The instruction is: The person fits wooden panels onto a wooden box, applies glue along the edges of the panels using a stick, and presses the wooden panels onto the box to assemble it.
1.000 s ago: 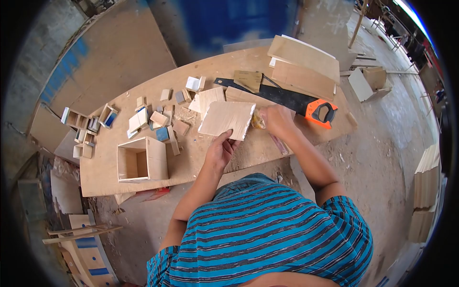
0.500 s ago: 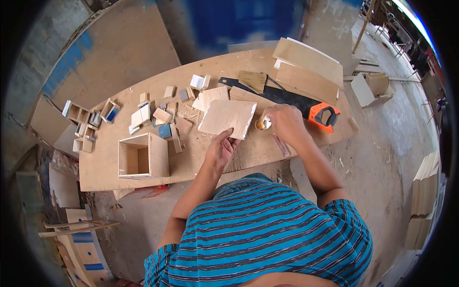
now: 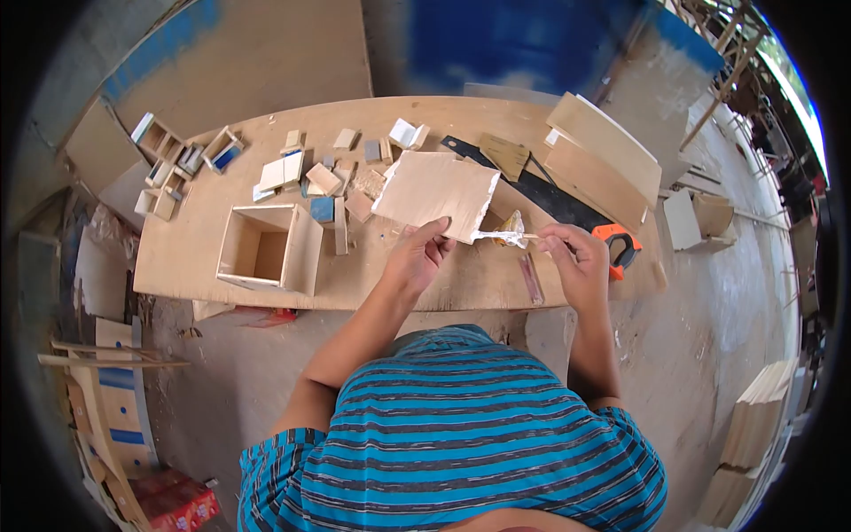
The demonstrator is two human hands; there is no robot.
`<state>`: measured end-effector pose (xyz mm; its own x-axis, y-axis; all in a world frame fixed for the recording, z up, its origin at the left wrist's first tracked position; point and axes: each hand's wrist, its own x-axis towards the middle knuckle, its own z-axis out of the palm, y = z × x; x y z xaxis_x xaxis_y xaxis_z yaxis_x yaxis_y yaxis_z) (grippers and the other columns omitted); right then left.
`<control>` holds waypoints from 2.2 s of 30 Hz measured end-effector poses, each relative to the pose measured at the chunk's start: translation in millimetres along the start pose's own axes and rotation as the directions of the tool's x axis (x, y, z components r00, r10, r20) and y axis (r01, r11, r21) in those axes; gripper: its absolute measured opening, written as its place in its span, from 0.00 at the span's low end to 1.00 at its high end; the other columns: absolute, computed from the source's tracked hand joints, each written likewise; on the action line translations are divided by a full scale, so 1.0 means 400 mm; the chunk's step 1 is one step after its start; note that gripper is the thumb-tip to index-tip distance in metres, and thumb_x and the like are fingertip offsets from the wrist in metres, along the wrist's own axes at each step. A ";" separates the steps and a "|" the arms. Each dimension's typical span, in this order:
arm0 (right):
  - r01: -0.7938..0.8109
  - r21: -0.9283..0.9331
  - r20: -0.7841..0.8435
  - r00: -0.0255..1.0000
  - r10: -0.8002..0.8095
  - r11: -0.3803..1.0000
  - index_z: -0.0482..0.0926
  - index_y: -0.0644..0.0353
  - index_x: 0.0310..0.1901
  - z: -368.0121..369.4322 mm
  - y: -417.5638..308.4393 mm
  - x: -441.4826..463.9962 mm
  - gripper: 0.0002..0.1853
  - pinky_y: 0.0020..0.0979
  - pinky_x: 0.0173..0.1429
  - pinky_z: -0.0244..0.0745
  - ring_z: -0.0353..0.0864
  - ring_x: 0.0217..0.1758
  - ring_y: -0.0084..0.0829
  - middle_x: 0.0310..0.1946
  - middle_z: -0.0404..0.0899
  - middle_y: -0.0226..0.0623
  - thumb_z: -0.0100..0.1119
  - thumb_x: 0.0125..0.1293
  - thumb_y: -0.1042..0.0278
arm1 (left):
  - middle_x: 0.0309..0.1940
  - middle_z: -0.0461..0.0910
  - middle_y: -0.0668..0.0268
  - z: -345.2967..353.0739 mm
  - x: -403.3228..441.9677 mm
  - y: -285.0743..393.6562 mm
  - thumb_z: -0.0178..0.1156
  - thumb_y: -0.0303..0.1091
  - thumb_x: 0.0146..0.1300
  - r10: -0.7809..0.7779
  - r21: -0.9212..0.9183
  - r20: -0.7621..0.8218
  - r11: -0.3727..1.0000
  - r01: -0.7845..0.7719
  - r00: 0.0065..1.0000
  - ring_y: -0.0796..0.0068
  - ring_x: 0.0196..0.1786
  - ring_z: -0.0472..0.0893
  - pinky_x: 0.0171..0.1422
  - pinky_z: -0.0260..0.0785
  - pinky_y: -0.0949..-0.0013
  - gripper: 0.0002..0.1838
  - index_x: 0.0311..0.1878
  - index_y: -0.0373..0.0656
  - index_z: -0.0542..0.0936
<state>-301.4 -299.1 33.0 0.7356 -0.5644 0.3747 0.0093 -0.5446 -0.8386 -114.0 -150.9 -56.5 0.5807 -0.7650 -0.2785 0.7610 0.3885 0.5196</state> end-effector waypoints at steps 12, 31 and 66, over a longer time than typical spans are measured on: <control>0.191 -0.136 -0.027 0.980 -0.197 0.972 0.82 0.64 0.41 0.024 0.001 -0.017 0.08 0.26 0.38 0.74 0.83 0.31 0.31 0.33 0.84 0.39 0.57 0.61 0.77 | 0.30 0.82 0.69 0.029 -0.028 0.014 0.66 0.25 0.58 0.020 -0.041 -0.041 0.999 -0.022 0.999 0.81 0.30 0.81 0.37 0.80 0.77 0.05 0.36 0.41 0.79; 0.459 -0.293 -0.005 0.877 -0.481 0.839 0.85 0.60 0.39 0.008 0.017 -0.022 0.13 0.30 0.41 0.74 0.83 0.37 0.35 0.40 0.85 0.38 0.59 0.51 0.82 | 0.24 0.79 0.74 0.053 -0.053 0.040 0.66 0.26 0.58 -0.013 -0.037 -0.078 0.999 0.010 0.997 0.84 0.28 0.80 0.34 0.80 0.80 0.04 0.33 0.43 0.79; 0.263 -0.358 -0.235 0.903 -0.360 0.896 0.83 0.63 0.39 -0.042 0.117 0.009 0.12 0.32 0.41 0.74 0.82 0.37 0.38 0.36 0.84 0.41 0.56 0.53 0.83 | 0.34 0.83 0.69 0.041 -0.091 0.062 0.63 0.26 0.60 0.072 0.116 -0.034 0.991 -0.068 0.997 0.82 0.33 0.83 0.35 0.80 0.81 0.09 0.44 0.39 0.77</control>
<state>-309.5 -337.0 1.7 0.5016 -0.4596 0.7329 -0.0407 -0.8588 -0.5107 -121.0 -121.9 -20.5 0.6435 -0.7171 -0.2676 0.6812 0.3772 0.6274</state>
